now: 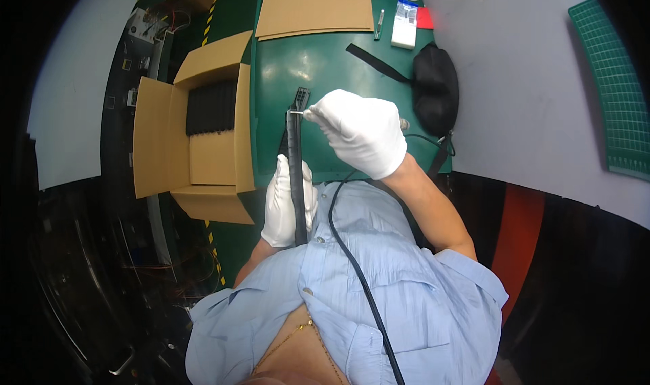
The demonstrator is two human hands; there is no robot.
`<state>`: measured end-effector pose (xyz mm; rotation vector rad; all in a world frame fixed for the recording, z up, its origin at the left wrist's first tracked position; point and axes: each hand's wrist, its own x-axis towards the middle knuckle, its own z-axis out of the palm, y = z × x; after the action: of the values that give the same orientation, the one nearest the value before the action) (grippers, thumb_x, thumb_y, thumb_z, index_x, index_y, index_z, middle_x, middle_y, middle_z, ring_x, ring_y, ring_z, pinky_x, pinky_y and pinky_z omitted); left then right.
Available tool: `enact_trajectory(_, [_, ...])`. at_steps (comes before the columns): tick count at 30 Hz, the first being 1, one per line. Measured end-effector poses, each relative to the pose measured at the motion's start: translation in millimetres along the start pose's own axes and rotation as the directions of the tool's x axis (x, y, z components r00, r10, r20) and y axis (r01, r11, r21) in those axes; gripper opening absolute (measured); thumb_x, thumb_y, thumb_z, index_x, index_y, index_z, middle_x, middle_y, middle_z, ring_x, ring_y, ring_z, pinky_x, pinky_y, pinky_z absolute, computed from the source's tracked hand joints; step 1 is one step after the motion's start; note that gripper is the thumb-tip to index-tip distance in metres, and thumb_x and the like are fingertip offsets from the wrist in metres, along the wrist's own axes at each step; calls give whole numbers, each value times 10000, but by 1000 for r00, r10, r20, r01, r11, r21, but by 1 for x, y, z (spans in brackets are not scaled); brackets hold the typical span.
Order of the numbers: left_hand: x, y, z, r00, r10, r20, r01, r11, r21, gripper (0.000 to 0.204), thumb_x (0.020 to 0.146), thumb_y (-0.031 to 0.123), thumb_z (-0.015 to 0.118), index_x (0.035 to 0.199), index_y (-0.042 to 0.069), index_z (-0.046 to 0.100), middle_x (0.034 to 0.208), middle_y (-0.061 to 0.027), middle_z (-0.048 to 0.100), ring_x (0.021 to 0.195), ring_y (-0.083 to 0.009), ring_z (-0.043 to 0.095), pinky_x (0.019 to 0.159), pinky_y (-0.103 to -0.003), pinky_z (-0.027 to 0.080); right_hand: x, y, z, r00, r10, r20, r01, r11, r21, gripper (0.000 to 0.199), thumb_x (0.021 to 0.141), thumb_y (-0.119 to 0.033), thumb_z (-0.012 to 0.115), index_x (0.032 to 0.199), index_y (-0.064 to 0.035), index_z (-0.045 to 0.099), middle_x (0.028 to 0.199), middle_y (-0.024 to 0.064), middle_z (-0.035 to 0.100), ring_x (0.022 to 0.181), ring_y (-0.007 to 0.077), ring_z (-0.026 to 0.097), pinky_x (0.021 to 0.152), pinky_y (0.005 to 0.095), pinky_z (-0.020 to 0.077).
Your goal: The person assembles black plastic injection-molded components by hand at a workstation.
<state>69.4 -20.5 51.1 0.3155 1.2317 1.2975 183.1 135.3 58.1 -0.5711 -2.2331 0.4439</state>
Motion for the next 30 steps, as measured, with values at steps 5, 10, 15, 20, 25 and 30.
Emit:
enact_trajectory(5, [2,-1,-3,997,25,78,-28,999,34,568,1043,591,275,946,85,515,558,-2,455,401,-82,421,387,-230,367,14,10,0,980,149,-134,-134,984,113,111,845,-101,758,914,-50,687,767,76,656,631,189,649,581,275,508])
enact_trajectory(10, [23,0,-9,991,63,121,-88,974,210,569,1065,545,255,965,62,538,553,2,460,407,-86,435,402,-235,361,22,1,-9,634,537,557,-766,533,358,470,876,-411,713,1161,-39,670,1004,84,685,855,150,641,788,288,510])
enact_trajectory(15, [49,3,-4,899,431,-75,-416,895,160,593,1085,506,239,1016,48,609,845,-25,602,691,-79,544,636,-237,445,9,-40,0,716,378,587,-646,677,351,480,847,-358,761,1200,-59,637,1008,135,661,968,202,661,856,297,511])
enact_trajectory(20, [42,7,-9,883,448,-140,-401,874,274,733,1062,577,166,761,57,585,536,42,399,471,-67,358,470,-245,287,-19,-53,-3,718,468,516,-696,485,529,378,1001,-236,587,1234,22,436,1013,130,643,898,174,665,829,305,520])
enact_trajectory(25, [41,7,-14,862,502,-75,-435,807,399,781,1046,605,112,623,53,468,528,8,410,486,-88,355,498,-270,295,-33,-37,-9,759,421,496,-618,706,346,348,1038,-326,517,1175,-11,461,935,65,618,708,126,592,685,288,493])
enact_trajectory(30, [47,4,-18,846,530,-67,-453,778,436,765,1051,585,90,595,88,450,509,15,405,451,-78,321,474,-247,254,-45,-39,0,474,474,742,-789,-146,597,295,1065,-333,458,1071,-40,492,898,30,557,583,59,432,560,229,409])
